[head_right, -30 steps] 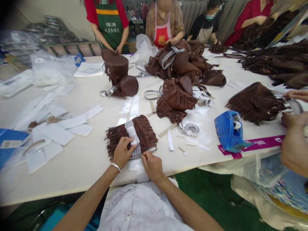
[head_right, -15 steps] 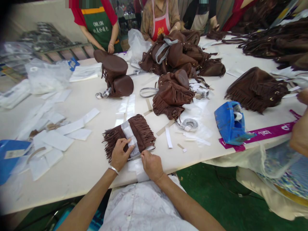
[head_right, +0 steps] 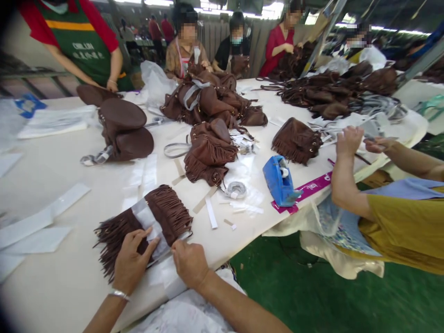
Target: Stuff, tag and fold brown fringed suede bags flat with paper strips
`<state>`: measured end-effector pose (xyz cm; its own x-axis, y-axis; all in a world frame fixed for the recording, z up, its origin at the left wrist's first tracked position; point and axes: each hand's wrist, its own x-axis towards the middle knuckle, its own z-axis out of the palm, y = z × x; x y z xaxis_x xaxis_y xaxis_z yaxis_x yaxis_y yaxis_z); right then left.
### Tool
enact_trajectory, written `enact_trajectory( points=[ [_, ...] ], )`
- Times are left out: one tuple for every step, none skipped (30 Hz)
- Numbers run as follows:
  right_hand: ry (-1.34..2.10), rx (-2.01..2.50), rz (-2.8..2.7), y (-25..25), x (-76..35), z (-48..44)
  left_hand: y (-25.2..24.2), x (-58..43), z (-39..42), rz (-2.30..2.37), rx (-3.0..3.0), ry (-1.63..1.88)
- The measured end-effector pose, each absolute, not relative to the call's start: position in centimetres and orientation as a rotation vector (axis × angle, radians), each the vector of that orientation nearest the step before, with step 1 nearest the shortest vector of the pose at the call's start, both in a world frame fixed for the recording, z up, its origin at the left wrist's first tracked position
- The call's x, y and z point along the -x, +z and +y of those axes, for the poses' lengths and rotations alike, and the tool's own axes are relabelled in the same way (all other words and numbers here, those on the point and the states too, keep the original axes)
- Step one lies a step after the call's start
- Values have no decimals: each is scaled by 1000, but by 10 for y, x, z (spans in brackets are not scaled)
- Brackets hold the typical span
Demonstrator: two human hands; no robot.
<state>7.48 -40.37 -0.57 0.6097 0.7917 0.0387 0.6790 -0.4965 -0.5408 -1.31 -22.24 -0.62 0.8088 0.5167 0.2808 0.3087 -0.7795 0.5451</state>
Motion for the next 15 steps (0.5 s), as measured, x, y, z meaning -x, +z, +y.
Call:
enact_trajectory(
  points=[
    [300, 2322, -1161, -6, -73, -403, -6, 13, -223, 608, -2517, 580],
    [304, 2323, -1164, -5, -71, -401, -7, 13, -223, 609, -2528, 578],
    [310, 2328, -1167, -5, -69, -400, -7, 13, -223, 615, -2541, 572],
    [322, 2333, -1170, -3, -67, -399, -8, 13, -223, 623, -2555, 566],
    [336, 2335, -1167, -1, -68, -399, -8, 13, -223, 630, -2566, 562],
    [351, 2330, -1156, 3, -72, -403, -9, 13, -223, 634, -2572, 563],
    [351, 2323, -1130, 8, -80, -410, -10, 13, -222, 631, -2570, 569],
    [325, 2325, -1078, 15, -93, -422, -11, 13, -222, 616, -2562, 578],
    [265, 2339, -994, 24, -112, -439, -11, 13, -220, 589, -2552, 588],
    [159, 2381, -868, 34, -136, -462, -12, 13, -219, 558, -2543, 601],
    [3, 2449, -685, 46, -164, -488, -13, 13, -216, 524, -2535, 613],
    [-175, 2518, -468, 59, -194, -517, -14, 13, -213, 490, -2528, 625],
    [-338, 2571, -263, 72, -225, -547, -15, 13, -210, 458, -2519, 636],
    [-472, 2620, -55, 84, -254, -574, -17, 12, -206, 434, -2504, 651],
    [-529, 2661, 92, 97, -280, -598, -19, 11, -203, 417, -2484, 670]
  ],
)
